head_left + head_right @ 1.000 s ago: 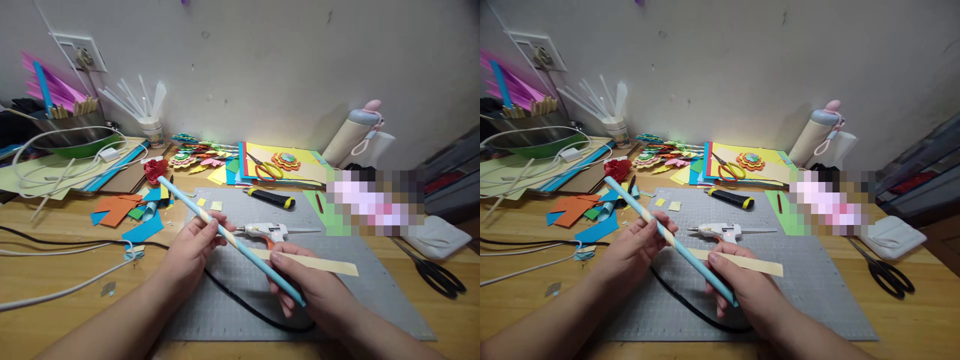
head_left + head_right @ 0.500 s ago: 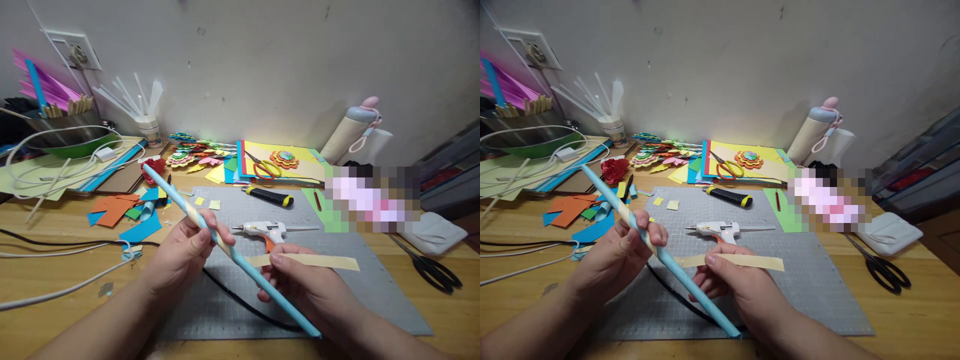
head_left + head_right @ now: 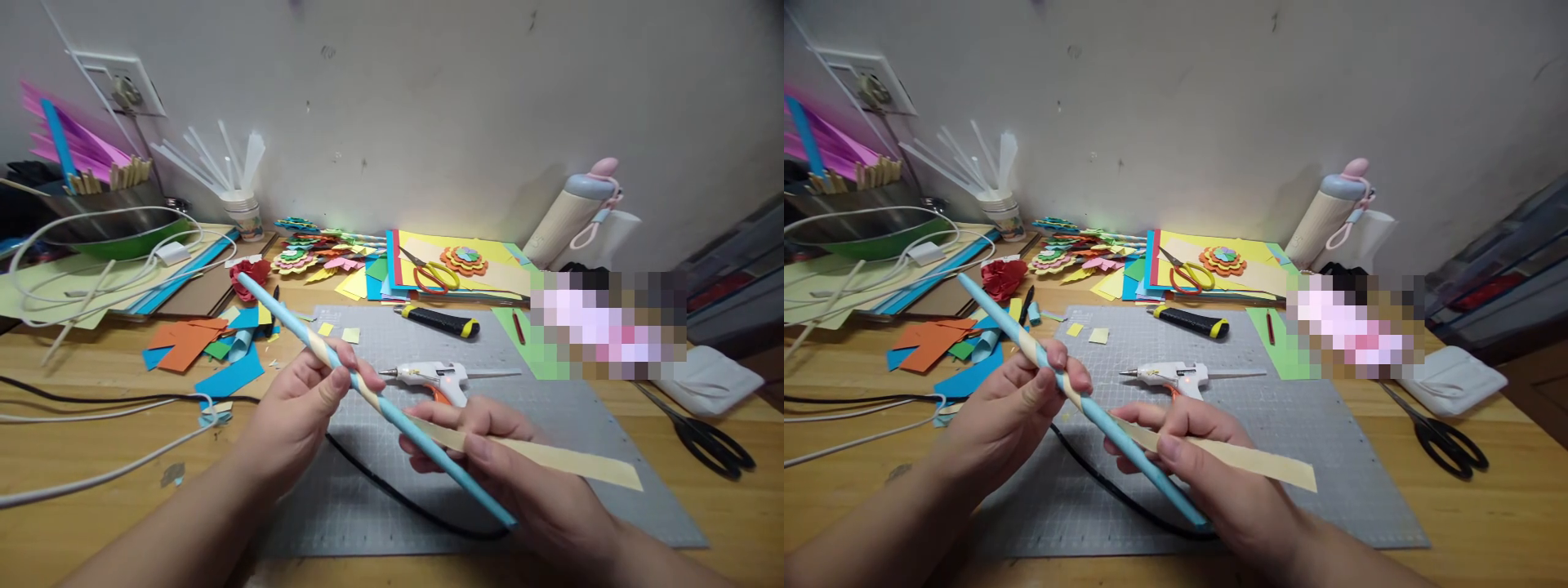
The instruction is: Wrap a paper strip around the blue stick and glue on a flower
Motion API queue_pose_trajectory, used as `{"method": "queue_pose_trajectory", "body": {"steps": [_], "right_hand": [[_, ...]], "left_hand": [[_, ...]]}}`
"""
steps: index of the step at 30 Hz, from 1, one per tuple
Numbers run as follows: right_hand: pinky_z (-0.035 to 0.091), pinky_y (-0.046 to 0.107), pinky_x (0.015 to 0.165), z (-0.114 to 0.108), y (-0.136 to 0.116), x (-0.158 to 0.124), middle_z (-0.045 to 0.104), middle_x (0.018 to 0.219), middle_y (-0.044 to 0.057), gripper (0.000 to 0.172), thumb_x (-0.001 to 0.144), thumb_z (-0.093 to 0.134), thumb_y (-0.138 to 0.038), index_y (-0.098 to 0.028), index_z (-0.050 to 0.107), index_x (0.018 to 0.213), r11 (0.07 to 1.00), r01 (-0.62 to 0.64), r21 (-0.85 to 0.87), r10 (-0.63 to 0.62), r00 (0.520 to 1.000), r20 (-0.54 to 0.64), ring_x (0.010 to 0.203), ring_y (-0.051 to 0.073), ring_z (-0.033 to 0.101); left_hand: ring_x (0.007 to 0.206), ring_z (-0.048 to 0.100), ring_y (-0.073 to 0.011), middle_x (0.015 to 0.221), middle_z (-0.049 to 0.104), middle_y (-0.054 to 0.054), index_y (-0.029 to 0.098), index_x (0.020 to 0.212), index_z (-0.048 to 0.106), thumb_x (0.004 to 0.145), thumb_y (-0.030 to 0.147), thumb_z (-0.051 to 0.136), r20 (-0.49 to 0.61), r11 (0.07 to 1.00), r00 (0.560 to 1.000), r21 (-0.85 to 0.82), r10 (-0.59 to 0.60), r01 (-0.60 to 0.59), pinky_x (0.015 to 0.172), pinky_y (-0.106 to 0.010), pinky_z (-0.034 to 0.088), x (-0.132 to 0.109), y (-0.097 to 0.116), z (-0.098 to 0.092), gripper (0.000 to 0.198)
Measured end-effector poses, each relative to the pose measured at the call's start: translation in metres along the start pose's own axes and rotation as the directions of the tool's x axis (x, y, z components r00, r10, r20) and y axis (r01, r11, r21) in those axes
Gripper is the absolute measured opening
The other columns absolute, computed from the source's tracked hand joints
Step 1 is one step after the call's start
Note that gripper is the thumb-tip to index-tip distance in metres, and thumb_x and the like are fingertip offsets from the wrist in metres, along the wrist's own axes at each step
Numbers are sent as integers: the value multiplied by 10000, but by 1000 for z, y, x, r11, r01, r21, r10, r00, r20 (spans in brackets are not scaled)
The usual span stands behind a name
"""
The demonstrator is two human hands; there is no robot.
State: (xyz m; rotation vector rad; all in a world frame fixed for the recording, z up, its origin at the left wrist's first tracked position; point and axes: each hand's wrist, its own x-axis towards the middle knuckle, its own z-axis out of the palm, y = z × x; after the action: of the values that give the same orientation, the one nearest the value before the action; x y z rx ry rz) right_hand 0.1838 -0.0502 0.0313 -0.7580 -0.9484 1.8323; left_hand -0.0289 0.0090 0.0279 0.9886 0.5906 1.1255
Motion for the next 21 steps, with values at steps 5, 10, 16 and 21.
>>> {"method": "queue_pose_trajectory", "body": {"steps": [5, 10, 16, 21], "right_hand": [[482, 418, 935, 1, 5, 1, 680, 1191, 70, 175, 825, 702, -311, -217, 593, 725, 985, 1, -175, -12, 998, -57, 1075, 247, 647], [557, 334, 770, 4, 8, 4, 671, 1188, 77, 211, 835, 695, -298, -204, 548, 716, 990, 20, -139, -40, 989, -144, 998, 226, 676], [558, 288, 672, 6, 7, 6, 658, 1020, 57, 172, 829, 690, -328, -217, 614, 722, 949, 51, -312, -109, 979, -173, 928, 208, 660], [487, 315, 635, -14, -6, 10, 672, 900, 59, 202, 870, 577, -423, -233, 644, 859, 677, -1, -736, -238, 946, -221, 751, 196, 618]], "left_hand": [[735, 601, -138, 753, 709, 3, 221, 816, 654, 750, 338, 759, -199, 998, 980, 53, -12, 22, 727, -256, 461, -2, -3, 5, 171], [781, 628, -159, 893, 726, -30, 233, 935, 704, 695, 330, 798, -216, 983, 967, 93, -132, 155, 714, -274, 480, -4, -11, 10, 275], [762, 628, -183, 725, 713, -28, 210, 836, 755, 759, 331, 719, -19, 942, 967, 221, -254, 252, 819, -330, 464, -8, -12, 15, 147], [735, 598, -174, 728, 686, -24, 207, 775, 739, 732, 337, 728, -193, 928, 968, 305, -159, 213, 730, -293, 462, -6, -4, 10, 137]]}}
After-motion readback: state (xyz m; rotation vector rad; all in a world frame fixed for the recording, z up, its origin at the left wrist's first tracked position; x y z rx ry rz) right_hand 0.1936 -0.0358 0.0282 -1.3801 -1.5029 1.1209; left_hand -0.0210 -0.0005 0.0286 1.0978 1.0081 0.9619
